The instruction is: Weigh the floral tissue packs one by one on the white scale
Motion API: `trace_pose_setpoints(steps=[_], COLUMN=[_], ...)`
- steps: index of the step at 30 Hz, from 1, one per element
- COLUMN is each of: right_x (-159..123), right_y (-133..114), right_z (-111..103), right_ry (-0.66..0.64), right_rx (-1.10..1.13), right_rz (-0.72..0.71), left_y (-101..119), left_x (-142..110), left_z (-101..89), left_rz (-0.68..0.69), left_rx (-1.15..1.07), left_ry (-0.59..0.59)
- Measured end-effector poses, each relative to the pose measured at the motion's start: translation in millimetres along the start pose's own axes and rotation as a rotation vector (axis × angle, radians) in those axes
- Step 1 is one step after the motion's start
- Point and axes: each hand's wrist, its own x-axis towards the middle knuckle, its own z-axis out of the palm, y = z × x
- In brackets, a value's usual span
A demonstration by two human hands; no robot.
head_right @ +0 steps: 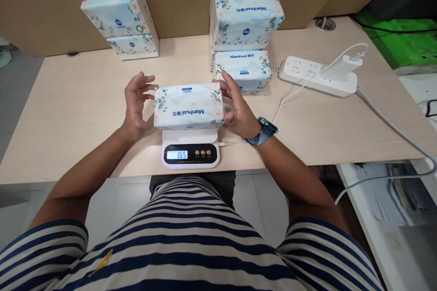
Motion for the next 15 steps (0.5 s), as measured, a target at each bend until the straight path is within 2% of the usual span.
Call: trace_pose_setpoints(steps=[4, 9, 15], right_x=[-0.9, -2.8, -3.5], right_y=[-2.7, -1.3, 2.5], right_z=[0.7, 1.4, 2.0], right_ry=[-0.008, -0.012, 0.029], right_rx=[0.024, 0.052, -0.031], right_rz=[0.019, -0.035, -0.063], left_y=[5.7, 9.9, 12.0], left_x=[-0.1, 0.5, 1.8], left_z=[-2.1, -3.2, -2.1], left_rz=[-0.033, -0.017, 0.008], left_rx=[0.008, -0.01, 0.006], left_ry=[-0.048, -0.099, -0.109])
